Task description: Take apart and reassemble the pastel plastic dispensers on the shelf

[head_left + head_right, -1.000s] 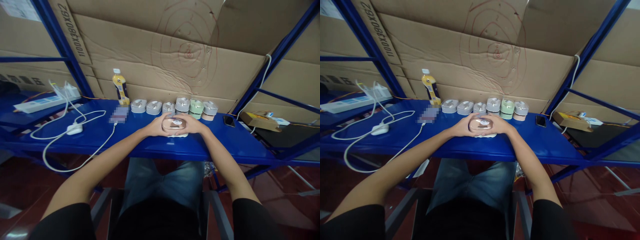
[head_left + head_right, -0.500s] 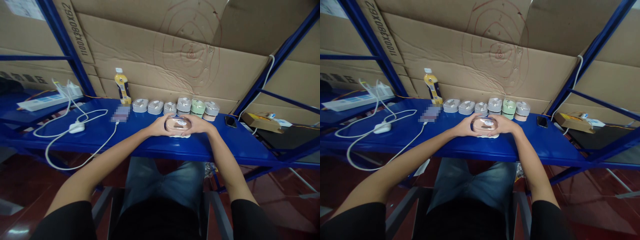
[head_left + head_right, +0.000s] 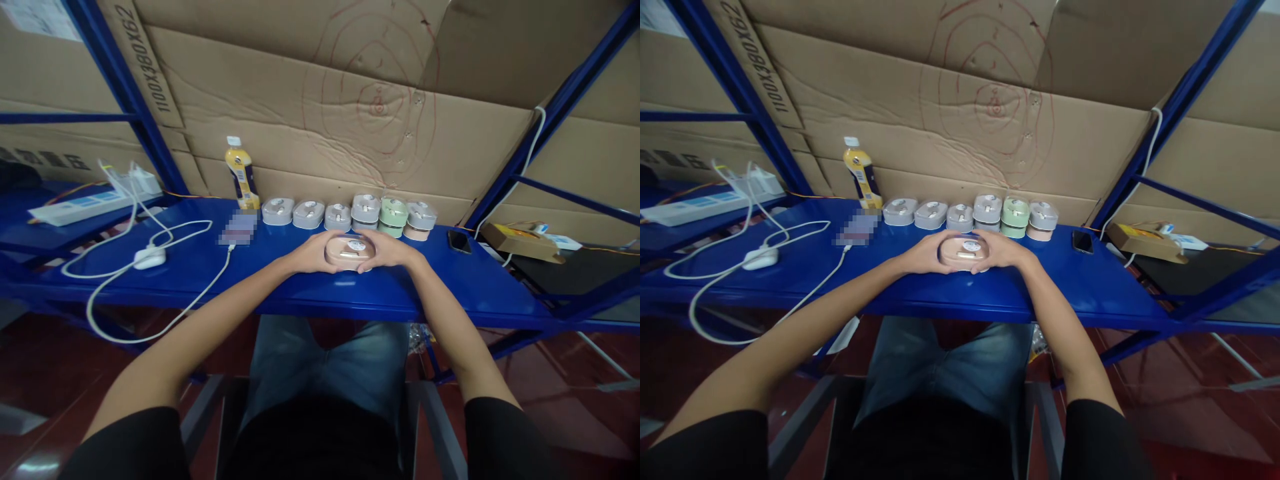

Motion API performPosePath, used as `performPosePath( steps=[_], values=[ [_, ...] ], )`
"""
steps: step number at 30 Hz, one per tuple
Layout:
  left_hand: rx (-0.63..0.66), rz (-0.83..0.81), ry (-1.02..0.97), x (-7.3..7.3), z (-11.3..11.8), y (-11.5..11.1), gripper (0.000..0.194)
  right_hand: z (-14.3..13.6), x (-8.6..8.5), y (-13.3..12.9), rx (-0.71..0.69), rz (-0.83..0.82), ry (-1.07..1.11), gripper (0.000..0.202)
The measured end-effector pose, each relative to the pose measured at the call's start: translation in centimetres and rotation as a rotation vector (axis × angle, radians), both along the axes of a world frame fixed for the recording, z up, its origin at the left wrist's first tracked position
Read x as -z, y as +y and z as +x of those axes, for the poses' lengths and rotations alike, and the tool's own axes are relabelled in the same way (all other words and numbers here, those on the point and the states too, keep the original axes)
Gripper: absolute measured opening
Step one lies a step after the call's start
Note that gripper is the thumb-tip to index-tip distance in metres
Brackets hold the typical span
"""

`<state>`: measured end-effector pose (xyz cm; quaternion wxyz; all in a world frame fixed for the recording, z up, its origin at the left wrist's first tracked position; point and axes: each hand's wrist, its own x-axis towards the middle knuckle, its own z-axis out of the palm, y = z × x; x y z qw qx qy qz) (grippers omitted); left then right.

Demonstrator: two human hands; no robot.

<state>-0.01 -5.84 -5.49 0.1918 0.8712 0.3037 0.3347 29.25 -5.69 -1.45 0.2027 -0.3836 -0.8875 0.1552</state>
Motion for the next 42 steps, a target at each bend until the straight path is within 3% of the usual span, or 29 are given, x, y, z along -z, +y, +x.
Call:
performPosePath(
  steps=[2,5,7,9,14,19,23,27,31,33,38,42],
  values=[
    [-0.129,0.051,-0.064,-0.6,-0.4,0.2,0.098,0.3,-0.2,0.1,0.059,0.065,0.118,0.116],
    [-0.464,0.106,-0.209,-2.0,-0.4,1.3,0.093,0.8,-0.8,0.4,0.202,0.186,0.328,0.095],
    [-0.66,0.094,-0.254,-3.2,0.4,2.8,0.089,1.0,-0.9,0.7,0.284,0.248,0.409,0.083],
    [-0.771,0.063,-0.246,-4.1,1.9,4.7,0.086,1.0,-0.9,0.9,0.323,0.276,0.424,0.079],
    [-0.938,-0.013,-0.17,-4.8,6.5,8.5,0.08,0.9,-0.3,1.3,0.327,0.245,0.386,0.083],
    [-0.916,-0.047,-0.096,-4.3,8.7,8.6,0.068,1.1,0.1,1.7,0.321,0.257,0.403,0.082],
    [-0.917,0.027,0.041,-4.9,6.6,8.0,0.058,1.2,0.3,2.1,0.318,0.284,0.404,0.078],
    [-0.991,0.064,0.061,-5.6,1.5,7.9,0.05,1.1,0.5,2.1,0.313,0.284,0.398,0.076],
    [-1.106,0.077,0.209,-4.6,-3.7,8.5,0.054,0.8,0.5,2.0,0.296,0.287,0.394,0.073],
    [-1.121,-0.012,0.329,-3.8,-5.3,8.7,0.055,0.7,0.6,2.0,0.283,0.291,0.387,0.072],
    [-1.1,-0.124,0.473,-3.5,-6.3,8.1,0.057,0.8,0.5,1.9,0.274,0.28,0.365,0.068],
    [-1.129,-0.09,0.532,-3.9,-5.4,5.4,0.061,0.8,0.5,1.8,0.278,0.268,0.344,0.066]
  ],
)
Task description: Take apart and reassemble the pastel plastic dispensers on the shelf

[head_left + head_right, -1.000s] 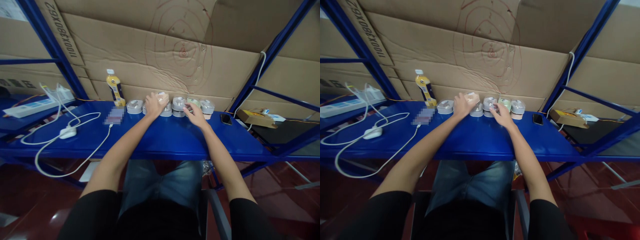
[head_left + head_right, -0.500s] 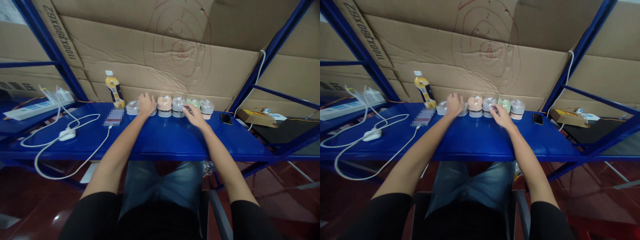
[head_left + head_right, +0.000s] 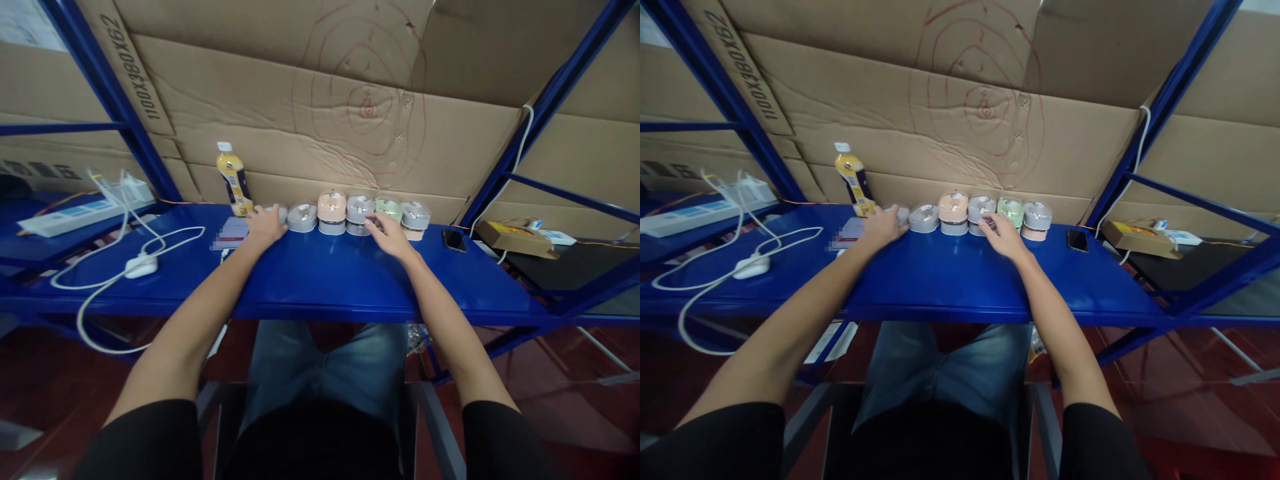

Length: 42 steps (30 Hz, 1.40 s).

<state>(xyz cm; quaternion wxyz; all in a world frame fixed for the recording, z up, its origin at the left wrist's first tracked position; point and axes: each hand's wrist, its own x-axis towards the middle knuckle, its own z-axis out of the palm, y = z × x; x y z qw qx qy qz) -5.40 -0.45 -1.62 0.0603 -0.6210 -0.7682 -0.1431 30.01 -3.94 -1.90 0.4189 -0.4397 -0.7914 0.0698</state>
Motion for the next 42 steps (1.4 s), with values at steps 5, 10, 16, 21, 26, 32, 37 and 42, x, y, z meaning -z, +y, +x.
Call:
performPosePath(
  steps=[5,10,16,21,26,32,37,42],
  values=[
    [-0.044,0.012,0.084,0.5,1.9,-6.7,0.049,-0.4,0.1,-0.1,-0.023,-0.018,-0.017,0.059],
    [0.074,0.02,0.207,0.9,4.4,-13.8,0.042,-1.5,0.6,-0.7,-0.136,-0.057,-0.063,0.057],
    [0.76,0.021,0.114,0.9,6.5,-12.8,0.046,-3.2,1.4,-1.5,-0.383,-0.109,-0.203,0.113],
    [1.166,0.03,-0.294,2.2,7.0,-6.6,0.072,-3.4,1.4,-1.6,-0.392,-0.172,-0.318,0.117],
    [1.128,-0.005,-0.611,4.5,6.6,-4.1,0.108,-2.9,0.6,-1.8,-0.303,-0.2,-0.323,0.105],
    [1.128,0.062,-0.467,4.7,5.6,-4.9,0.098,0.4,-0.8,-1.2,-0.133,-0.283,-0.215,0.086],
    [1.128,0.036,-0.35,4.4,6.1,-6.0,0.052,3.5,-1.1,0.2,0.024,-0.327,-0.153,0.084],
    [1.087,0.047,-0.394,4.3,6.0,-5.6,0.049,3.6,-0.9,0.5,0.037,-0.348,-0.14,0.084]
  ],
)
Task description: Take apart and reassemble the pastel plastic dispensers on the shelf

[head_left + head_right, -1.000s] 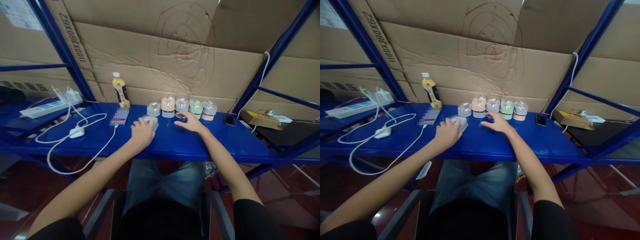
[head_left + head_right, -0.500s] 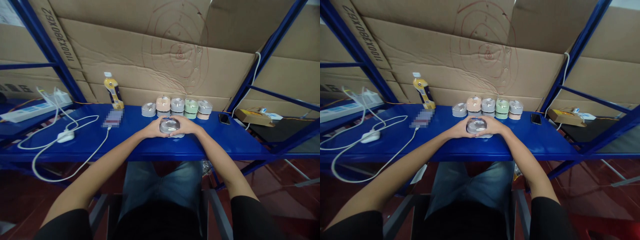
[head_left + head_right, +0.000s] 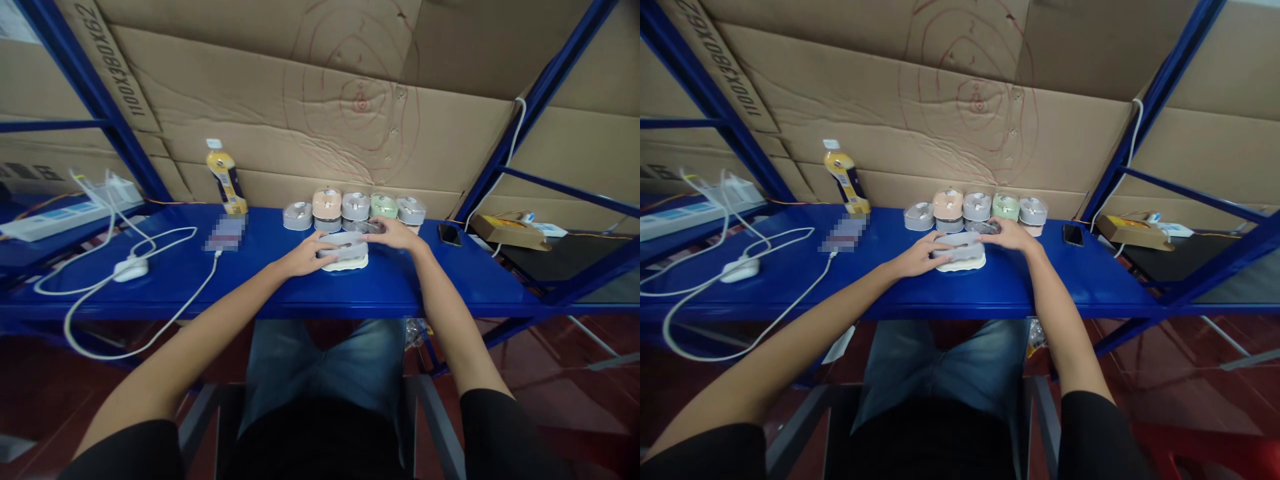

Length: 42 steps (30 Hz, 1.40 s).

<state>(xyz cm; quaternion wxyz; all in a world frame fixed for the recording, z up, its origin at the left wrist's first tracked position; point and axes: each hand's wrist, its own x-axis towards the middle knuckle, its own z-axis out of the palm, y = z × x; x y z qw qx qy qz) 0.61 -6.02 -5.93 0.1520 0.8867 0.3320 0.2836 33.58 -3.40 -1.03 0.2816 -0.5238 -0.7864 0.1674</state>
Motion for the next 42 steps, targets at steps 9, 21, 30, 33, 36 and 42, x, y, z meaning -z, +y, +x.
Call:
performPosePath(
  steps=[9,21,30,33,36,42],
  values=[
    [-0.375,-0.035,0.002,-0.8,-3.5,2.6,0.045,0.7,0.2,0.6,0.041,-0.035,-0.081,0.082],
    [-0.15,-0.01,-0.199,-0.4,0.5,0.0,0.089,-1.7,-0.6,-1.5,-0.188,0.212,0.098,0.085],
    [-0.072,-0.069,-0.23,0.7,2.3,0.1,0.117,-5.9,1.2,-1.5,-0.4,0.167,-0.034,0.094],
    [-0.071,-0.051,-0.222,0.9,2.0,0.5,0.112,-5.8,1.5,-1.2,-0.401,0.154,-0.024,0.092],
    [-0.08,-0.031,-0.206,1.1,1.8,0.9,0.105,-5.7,1.8,-1.2,-0.399,0.149,-0.008,0.091],
    [-0.088,-0.048,-0.168,0.7,1.4,0.7,0.102,-6.1,2.3,-1.2,-0.394,0.149,-0.014,0.094]
  ],
)
